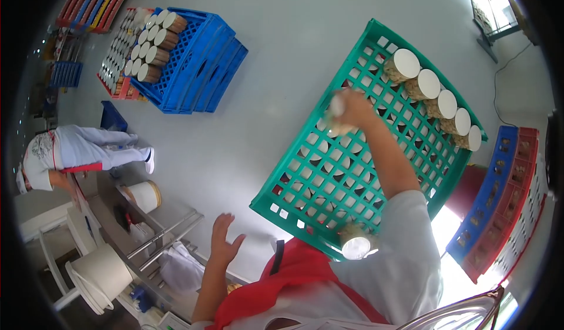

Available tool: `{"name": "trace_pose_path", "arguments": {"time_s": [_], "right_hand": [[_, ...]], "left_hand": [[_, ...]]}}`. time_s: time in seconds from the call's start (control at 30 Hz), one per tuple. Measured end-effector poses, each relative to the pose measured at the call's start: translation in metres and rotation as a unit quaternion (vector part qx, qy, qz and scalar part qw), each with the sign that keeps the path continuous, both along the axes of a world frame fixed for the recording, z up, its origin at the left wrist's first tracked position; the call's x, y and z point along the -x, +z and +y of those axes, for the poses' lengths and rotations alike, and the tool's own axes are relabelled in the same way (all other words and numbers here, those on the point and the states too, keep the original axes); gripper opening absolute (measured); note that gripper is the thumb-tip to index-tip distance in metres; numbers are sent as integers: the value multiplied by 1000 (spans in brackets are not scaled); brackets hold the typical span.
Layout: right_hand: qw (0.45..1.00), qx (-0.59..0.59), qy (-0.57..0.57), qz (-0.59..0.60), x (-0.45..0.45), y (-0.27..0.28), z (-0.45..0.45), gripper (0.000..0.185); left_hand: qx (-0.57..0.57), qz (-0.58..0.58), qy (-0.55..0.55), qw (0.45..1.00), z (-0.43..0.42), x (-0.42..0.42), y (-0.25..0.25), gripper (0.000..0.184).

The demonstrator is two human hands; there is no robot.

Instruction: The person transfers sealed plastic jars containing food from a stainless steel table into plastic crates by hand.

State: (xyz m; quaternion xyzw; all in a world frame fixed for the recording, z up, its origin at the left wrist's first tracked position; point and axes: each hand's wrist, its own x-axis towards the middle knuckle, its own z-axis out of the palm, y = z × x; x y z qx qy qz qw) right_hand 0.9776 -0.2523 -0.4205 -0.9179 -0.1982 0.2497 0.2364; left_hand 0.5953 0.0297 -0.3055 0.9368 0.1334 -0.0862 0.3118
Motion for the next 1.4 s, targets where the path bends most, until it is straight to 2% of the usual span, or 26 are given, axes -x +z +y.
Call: {"name": "trace_pose_path", "arguments": {"time_s": [0.03,0.1,0.13,0.2,0.23,0.3,0.33,0.37,0.4,0.43,0.47,0.5,0.53,0.6,0.63,0.73,0.83,0.9,0.97,1.07,1.1,1.17,1.2,1.27,1.3,1.4], "right_hand": [[979,-129,71,140,19,15,10,76],[899,-330,264,116,77,52,44,73],[859,-346,344,153,101,93,56,72],[828,-375,359,212,127,121,57,75],[815,-386,350,253,126,125,55,75],[812,-396,294,312,105,111,51,74],[850,-392,210,282,69,80,38,73],[905,-374,98,177,23,46,27,71],[952,-303,-9,-36,-26,15,13,70],[954,-154,-102,-238,-73,-13,-7,69],[931,-5,-184,-316,-107,-37,-34,68],[907,117,-244,-324,-123,-51,-56,67],[887,208,-269,-312,-124,-60,-73,67],[869,275,-275,-307,-118,-78,-92,65],[868,282,-264,-312,-111,-86,-95,64],[884,294,-171,-322,-61,-105,-91,64],[913,163,-95,-363,21,-112,-81,68],[922,163,-64,-347,77,-88,-61,69],[943,59,-115,-307,106,-91,-57,64],[953,85,-150,-249,115,-84,-45,59],[968,31,-130,-211,117,-73,-36,57],[985,-139,40,-94,122,-33,-6,56],[967,-216,130,-33,129,-6,11,56],[886,-339,210,237,168,66,65,56],[813,-378,260,358,199,122,93,61],[604,-409,355,585,307,220,156,99]], "left_hand": [[15,-8,-7,1000,-5,-17,-4,71],[222,31,16,974,-25,-58,0,89],[324,51,27,944,-33,-68,2,99],[519,169,23,838,-40,-68,-12,105],[565,166,-29,808,-48,-69,-14,106],[712,133,95,683,-74,-67,-18,105],[747,118,135,640,-77,-65,-19,105],[779,101,173,594,-80,-63,-21,105],[786,86,192,581,-77,-61,-21,105],[792,69,211,568,-72,-58,-21,105],[797,47,229,558,-64,-57,-23,105],[828,56,255,496,-52,-50,-33,97],[781,44,279,557,-45,-46,-32,95],[669,22,337,662,-30,-39,-24,91],[635,16,387,668,-25,-36,-21,89],[616,-51,398,677,-5,-4,-32,87],[570,-63,434,695,5,1,-3,92],[513,-66,439,734,11,8,15,95],[441,-74,419,790,16,21,27,99],[418,-60,440,793,17,41,59,101],[419,-77,441,790,16,53,67,102],[416,-119,440,787,20,81,82,105],[472,-165,422,757,21,101,88,104],[578,-247,371,684,19,148,98,102],[592,-208,373,683,13,163,125,106],[737,-352,221,533,-23,226,155,105]]}}
